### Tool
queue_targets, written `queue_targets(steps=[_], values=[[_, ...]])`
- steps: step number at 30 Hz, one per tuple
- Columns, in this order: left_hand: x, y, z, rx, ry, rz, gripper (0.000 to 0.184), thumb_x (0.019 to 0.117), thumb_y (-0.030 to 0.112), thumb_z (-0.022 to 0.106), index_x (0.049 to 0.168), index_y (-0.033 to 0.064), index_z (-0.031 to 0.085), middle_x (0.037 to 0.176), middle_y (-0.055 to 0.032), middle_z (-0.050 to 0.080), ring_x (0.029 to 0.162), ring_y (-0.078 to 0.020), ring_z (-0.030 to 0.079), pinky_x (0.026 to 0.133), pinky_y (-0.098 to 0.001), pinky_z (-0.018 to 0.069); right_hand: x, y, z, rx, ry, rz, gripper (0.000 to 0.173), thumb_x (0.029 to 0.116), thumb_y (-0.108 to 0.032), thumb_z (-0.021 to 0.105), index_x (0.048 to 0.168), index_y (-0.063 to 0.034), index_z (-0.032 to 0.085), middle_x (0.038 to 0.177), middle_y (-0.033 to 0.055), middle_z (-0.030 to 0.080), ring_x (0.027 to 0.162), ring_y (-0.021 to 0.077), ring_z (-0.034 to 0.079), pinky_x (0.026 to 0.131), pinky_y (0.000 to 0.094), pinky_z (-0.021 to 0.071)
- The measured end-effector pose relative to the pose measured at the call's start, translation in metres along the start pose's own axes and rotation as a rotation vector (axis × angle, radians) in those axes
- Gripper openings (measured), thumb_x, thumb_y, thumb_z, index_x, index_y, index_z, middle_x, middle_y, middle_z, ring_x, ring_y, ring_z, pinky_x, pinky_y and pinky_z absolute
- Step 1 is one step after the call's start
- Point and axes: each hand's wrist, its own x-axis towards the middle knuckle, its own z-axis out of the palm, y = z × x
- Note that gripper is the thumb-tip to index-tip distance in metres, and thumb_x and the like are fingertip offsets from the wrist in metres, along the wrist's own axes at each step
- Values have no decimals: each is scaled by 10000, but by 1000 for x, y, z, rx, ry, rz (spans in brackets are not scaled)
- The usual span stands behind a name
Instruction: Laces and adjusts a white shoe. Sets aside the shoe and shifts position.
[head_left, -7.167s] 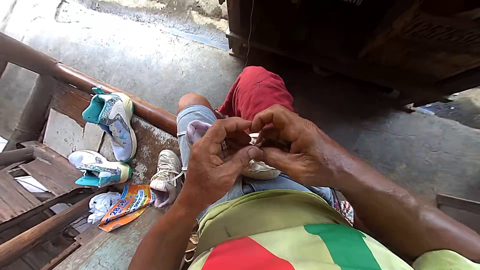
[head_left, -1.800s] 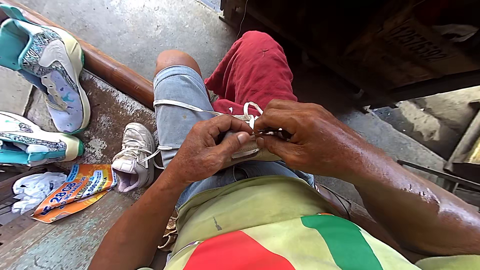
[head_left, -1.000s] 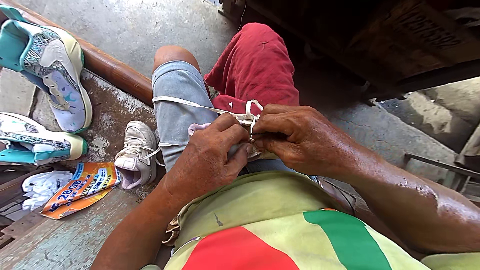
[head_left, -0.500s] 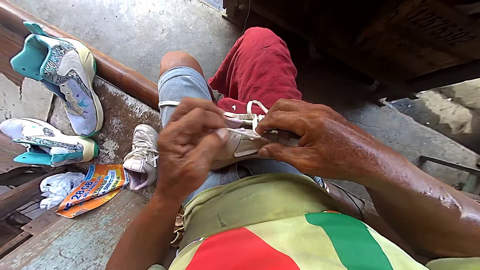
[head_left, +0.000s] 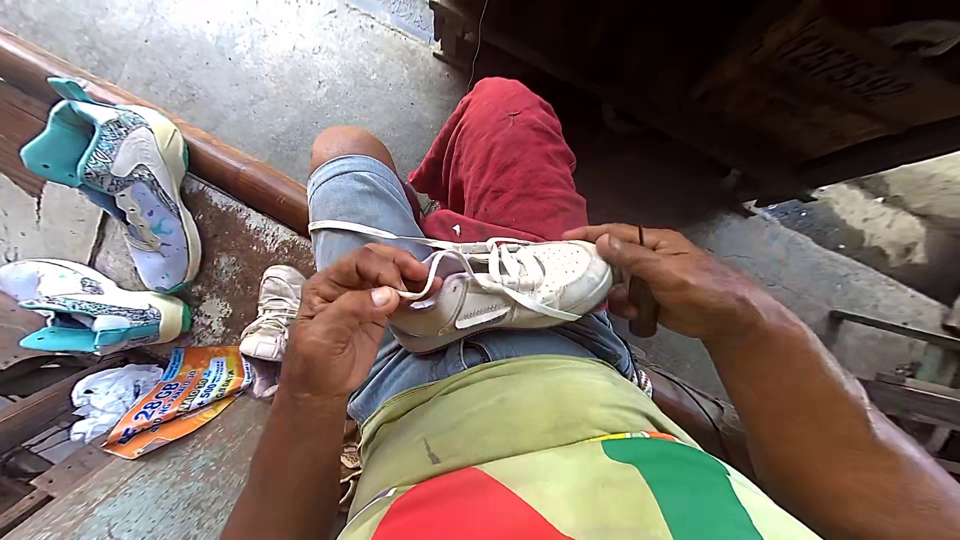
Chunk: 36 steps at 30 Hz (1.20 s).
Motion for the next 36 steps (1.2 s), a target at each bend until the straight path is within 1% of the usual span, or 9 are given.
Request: queue_targets(steps=[4,7,11,13,18,21,26,30,36], values=[[-3,-3,0,151,-40,35,154,993,181,583,917,135,709,1136,-31,658,1082,-175,634,927,-361,557,-5,11,9,217,109,121,436,1093,-505,379,1149,-171,654,652,53,603,458,91,535,420,210,465],[-5,-6,-1,201,-19,43,153,986,166,582,914,141,715,1151,-25,659,1114,-176,623,950,-364,548,-19,22,9,314,72,61,266,1061,-273,456,1085,-137,684,692,42,615,478,62,535,436,192,477],[-4,-7,-1,180,-23,48,162,992,152,567,920,128,709,1156,-33,652,1117,-182,621,962,-377,544,-32,39,26,121,6,-80,347,827,-215,804,1154,-163,702,907,27,723,643,77,640,563,223,555],[-2,-9,1,191,-30,49,160,989,141,563,909,126,701,1147,-33,651,1117,-176,618,953,-364,544,-32,41,42,-49,120,-221,318,845,-191,825,1140,-117,734,976,11,764,826,109,733,742,276,637],[-2,-11,0,202,-14,56,158,984,115,562,907,123,699,1115,-27,654,1087,-156,624,912,-324,553,-30,49,45,-300,355,-555,89,947,-144,684,878,-106,726,856,-50,669,716,15,614,636,185,537],[-3,-13,-1,247,-56,68,147,987,121,570,912,112,696,1106,-29,655,1055,-146,627,883,-306,552,-34,40,33,-335,313,-416,64,936,-196,689,938,-134,707,821,-60,658,628,15,589,552,182,513],[-4,-15,-2,257,-71,78,126,974,126,583,916,112,694,1097,-29,647,1052,-151,622,881,-314,552,-26,39,31,276,-87,-28,225,1035,-175,524,1014,-83,729,857,69,732,522,40,567,476,167,480],[-9,-14,-5,259,-92,74,112,967,167,615,909,127,701,1067,-12,647,1046,-146,617,879,-310,547,-24,42,24,545,-211,11,355,1073,-247,403,1020,-88,717,888,71,723,578,45,607,523,170,516],[-11,-13,-8,243,-207,81,95,953,190,666,919,109,701,1043,-8,641,971,-115,625,802,-257,555,-19,47,23,669,-169,15,206,1038,-188,511,937,-130,680,694,-4,590,525,36,547,500,172,495]])
